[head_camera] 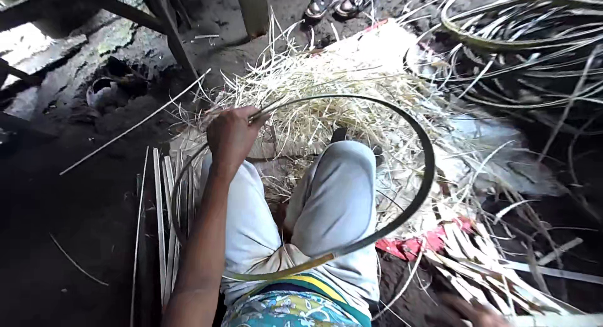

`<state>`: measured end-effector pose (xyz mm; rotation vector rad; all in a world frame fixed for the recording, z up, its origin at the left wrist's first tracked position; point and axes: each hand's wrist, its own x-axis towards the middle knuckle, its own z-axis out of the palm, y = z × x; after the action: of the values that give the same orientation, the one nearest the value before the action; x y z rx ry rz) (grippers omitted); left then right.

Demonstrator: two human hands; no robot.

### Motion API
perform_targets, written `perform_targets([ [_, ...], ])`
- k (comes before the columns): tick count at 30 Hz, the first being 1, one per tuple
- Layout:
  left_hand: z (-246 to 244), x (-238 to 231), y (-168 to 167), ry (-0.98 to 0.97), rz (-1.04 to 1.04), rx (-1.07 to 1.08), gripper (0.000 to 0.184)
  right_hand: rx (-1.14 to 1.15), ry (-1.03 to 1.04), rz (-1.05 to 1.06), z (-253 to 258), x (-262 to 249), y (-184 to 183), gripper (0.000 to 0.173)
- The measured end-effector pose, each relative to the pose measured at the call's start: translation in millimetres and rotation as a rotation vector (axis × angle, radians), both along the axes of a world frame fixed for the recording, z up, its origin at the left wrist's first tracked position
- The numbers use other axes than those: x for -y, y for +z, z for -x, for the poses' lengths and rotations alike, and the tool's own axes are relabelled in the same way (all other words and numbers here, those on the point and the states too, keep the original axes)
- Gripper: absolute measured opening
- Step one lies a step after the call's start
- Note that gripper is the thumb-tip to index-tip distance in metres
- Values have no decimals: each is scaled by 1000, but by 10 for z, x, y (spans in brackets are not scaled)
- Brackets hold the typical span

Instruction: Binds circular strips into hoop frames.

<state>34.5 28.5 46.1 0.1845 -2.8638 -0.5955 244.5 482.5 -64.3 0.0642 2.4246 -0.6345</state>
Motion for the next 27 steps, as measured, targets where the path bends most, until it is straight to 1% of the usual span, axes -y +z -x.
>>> perform_targets([
  [1, -8, -72, 47, -19, 0, 0, 39, -186, 91, 78, 207, 172, 225, 34],
  [3, -50, -164, 119, -50, -3, -17, 37, -479, 204, 333, 552, 628, 660, 36],
  [5, -106, -232, 144, -80, 7, -46, 34, -690, 190, 590, 893, 1174, 822, 40],
  [6, -132, -269, 156, -95, 10, -59, 33, -758, 152, 659, 1101, 1468, 831, 38],
  [8, -185, -340, 178, -111, 4, -86, 28, -792, 65, 724, 1548, 2019, 786, 39],
  [10, -214, -387, 206, -110, 16, -104, 26, -698, -2, 843, 1878, 2433, 713, 43],
  [12, -208, -410, 229, -122, 26, -130, 25, -631, -76, 1020, 2017, 2709, 632, 33],
  [14, -198, -415, 206, -132, 38, -138, 26, -582, -106, 1122, 2004, 2812, 569, 25],
  [16, -179, -424, 164, -132, 31, -151, 23, -586, -66, 1100, 1968, 2764, 536, 24],
  [19, -140, -419, 172, -124, 2, -153, 23, -681, 60, 905, 1959, 2623, 509, 23],
  [21, -118, -420, 194, -130, -2, -154, 23, -695, 117, 815, 1966, 2558, 508, 24],
  [24, -111, -434, 179, -146, 16, -150, 26, -694, 142, 822, 2010, 2526, 464, 20],
  [27, -122, -441, 178, -152, 20, -130, 33, -671, 99, 870, 2020, 2516, 413, 14],
])
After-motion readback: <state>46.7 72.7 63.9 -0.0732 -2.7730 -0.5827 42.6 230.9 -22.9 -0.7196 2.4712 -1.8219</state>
